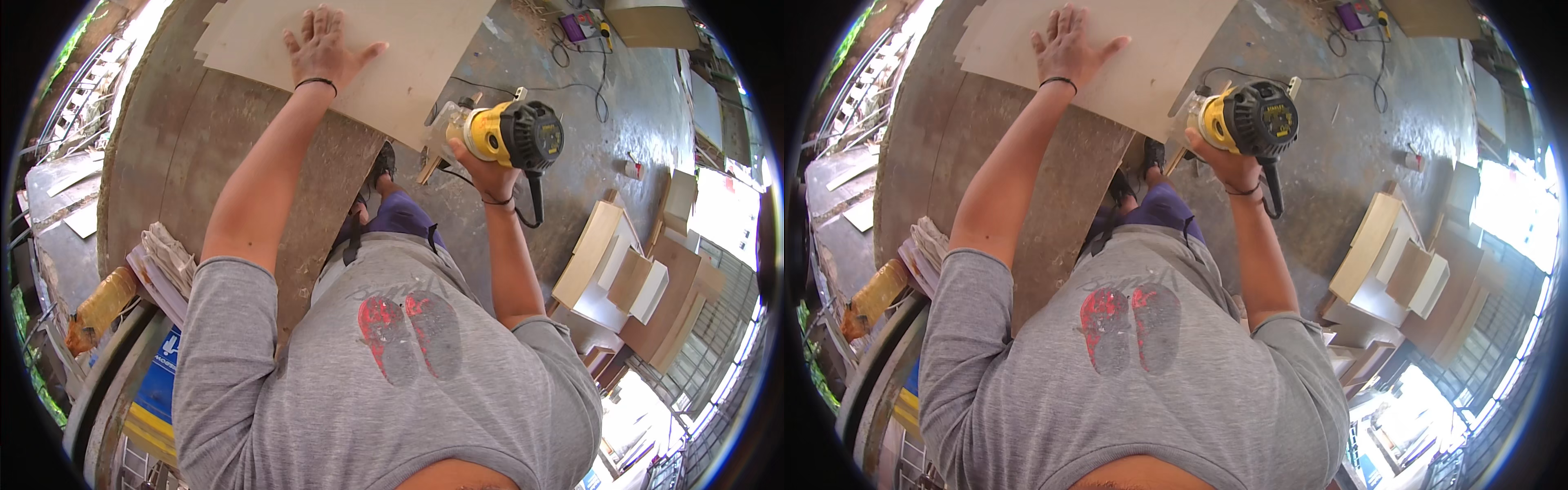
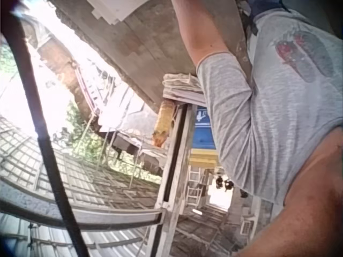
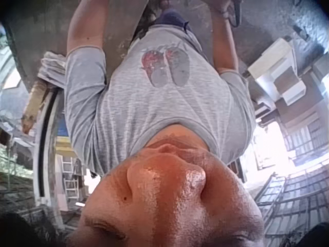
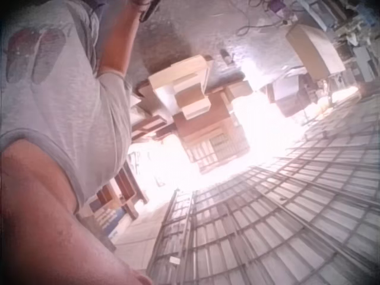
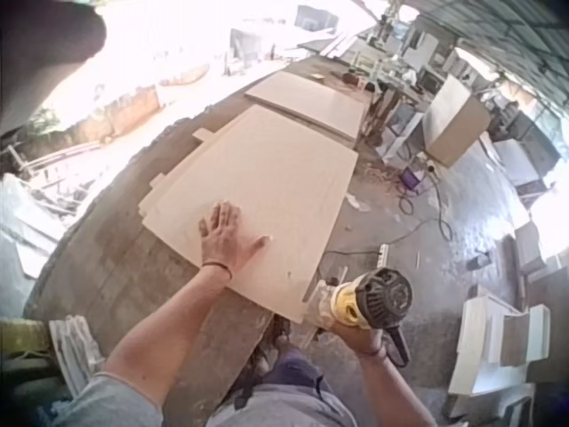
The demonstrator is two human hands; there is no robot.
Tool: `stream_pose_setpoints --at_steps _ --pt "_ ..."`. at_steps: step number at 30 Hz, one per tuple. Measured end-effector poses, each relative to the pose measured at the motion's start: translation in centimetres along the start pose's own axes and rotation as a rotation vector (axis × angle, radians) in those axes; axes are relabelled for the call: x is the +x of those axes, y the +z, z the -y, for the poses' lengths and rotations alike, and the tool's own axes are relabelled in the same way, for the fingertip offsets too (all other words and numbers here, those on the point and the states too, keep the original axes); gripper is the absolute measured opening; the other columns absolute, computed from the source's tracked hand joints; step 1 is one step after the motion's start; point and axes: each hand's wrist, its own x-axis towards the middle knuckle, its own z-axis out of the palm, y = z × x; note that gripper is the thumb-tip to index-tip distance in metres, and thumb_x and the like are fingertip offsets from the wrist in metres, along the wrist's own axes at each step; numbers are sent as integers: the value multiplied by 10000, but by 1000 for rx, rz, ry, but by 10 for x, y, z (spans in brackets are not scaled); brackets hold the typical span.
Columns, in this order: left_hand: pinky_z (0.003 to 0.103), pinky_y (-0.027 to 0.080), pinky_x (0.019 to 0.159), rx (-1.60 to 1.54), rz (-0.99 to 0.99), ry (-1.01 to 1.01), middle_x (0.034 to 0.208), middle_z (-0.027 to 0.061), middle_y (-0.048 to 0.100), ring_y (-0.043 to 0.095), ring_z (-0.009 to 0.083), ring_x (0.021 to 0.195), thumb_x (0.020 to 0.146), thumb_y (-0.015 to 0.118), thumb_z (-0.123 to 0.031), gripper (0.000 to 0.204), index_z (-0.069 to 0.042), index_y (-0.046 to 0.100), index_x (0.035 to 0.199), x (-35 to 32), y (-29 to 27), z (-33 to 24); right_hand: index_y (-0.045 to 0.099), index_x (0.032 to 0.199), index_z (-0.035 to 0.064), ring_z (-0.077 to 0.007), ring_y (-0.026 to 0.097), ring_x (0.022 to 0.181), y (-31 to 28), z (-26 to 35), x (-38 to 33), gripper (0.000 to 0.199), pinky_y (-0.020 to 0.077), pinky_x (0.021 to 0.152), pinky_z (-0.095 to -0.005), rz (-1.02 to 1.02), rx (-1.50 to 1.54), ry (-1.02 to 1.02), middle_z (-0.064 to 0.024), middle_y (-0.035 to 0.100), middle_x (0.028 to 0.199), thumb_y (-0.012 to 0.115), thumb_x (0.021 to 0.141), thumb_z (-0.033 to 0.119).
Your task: The person uses a hand-held router to trim the edges of several wooden boards on a workbench.
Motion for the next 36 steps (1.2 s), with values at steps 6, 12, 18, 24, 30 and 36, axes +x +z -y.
stream_pose_setpoints --at_steps 6,12,18,24,30,36 --pt "530 127 1162 14 -13 11 1555 122 261 166 273 1460 775 524 -725 995 -47 305 1470 1 2 2 621 1095 22 -172 632 927 16 -2 -17 515 530 818 -318 105 -106 -134 -74 648 1040 863 653 129" --pt "536 123 1159 -15 -24 24 1555 132 254 157 285 1461 776 533 -719 992 -44 309 1467 3 6 4 629 1099 26 -180 638 909 30 3 -12 503 528 820 -323 159 -168 -159 -78 653 1040 858 666 141" --pt "534 117 1160 -20 -22 34 1549 134 265 163 286 1458 780 530 -717 983 -41 318 1462 -2 0 1 632 1098 22 -175 649 908 32 3 -12 510 537 820 -315 144 -71 -98 -78 665 1031 865 661 142" --pt "532 118 1160 -6 -18 46 1547 127 272 161 281 1459 775 532 -720 982 -47 328 1459 -2 -2 -1 628 1091 13 -165 651 897 40 8 -4 513 547 802 -307 152 -36 -108 -79 669 1030 871 657 139" --pt "519 118 1165 3 -11 44 1552 119 262 155 277 1461 776 538 -709 971 -54 328 1462 -4 -6 -2 623 1099 16 -154 648 900 39 11 3 526 545 803 -299 171 7 -61 -70 668 1036 878 661 154" --pt "512 119 1168 -19 -27 43 1547 121 275 162 281 1459 761 558 -708 983 -43 344 1452 -3 -2 1 620 1092 14 -149 645 903 39 -2 17 533 543 802 -295 123 -72 -128 -63 672 1014 887 654 160"
